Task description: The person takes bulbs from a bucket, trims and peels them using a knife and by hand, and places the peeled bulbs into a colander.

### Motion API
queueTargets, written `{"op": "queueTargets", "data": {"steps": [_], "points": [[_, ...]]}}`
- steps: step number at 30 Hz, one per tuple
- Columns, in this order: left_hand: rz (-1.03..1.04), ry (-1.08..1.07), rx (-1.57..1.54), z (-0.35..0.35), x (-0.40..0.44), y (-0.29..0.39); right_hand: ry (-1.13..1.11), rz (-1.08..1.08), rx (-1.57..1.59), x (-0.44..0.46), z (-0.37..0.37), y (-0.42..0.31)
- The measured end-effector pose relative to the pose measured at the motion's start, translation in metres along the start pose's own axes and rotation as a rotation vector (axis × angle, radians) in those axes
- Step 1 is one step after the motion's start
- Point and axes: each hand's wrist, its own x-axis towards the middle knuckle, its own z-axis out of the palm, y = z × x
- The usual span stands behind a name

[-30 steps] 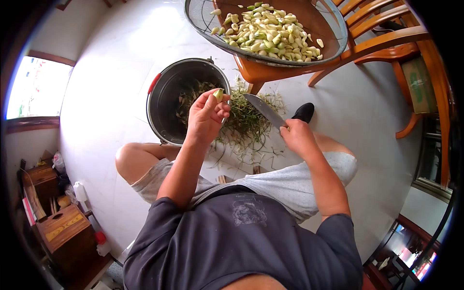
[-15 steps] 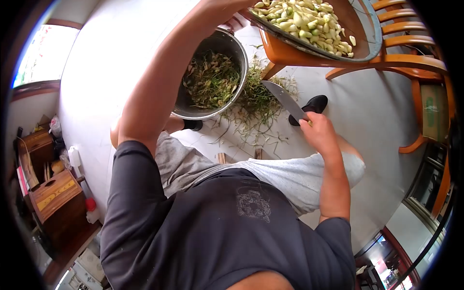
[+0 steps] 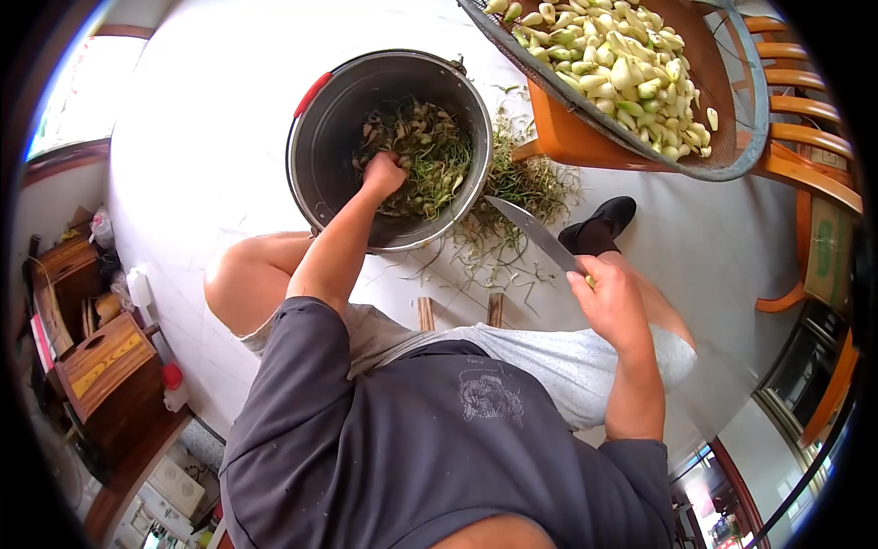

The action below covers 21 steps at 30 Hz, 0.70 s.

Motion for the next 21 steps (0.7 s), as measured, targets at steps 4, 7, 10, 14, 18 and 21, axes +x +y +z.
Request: {"op": "queueTargets", "data": {"steps": [4, 7, 10, 14, 18, 21], "points": [[0.083, -0.037, 0.025, -0.022, -0.017, 0.015, 0.038, -0.025, 0.006, -0.001, 0.001, 0.002], [0.103, -0.091, -0.022, -0.05, -0.034, 0.028, 0.071, -0.073, -0.004, -0.006, 0.0, 0.001], [0.05, -0.112, -0.252, -0.074, -0.057, 0.045, 0.097, -0.132, -0.009, -0.01, -0.002, 0.001], [-0.028, -0.094, -0.618, -0.078, -0.078, 0.047, 0.102, -0.175, 0.01, -0.014, -0.002, 0.003], [-0.102, -0.069, -0.758, -0.079, -0.091, 0.055, 0.093, -0.155, -0.013, -0.017, -0.006, 0.001], [-0.12, -0.11, -0.946, -0.082, -0.106, 0.068, 0.116, -0.151, -0.01, -0.016, -0.004, 0.005]]}}
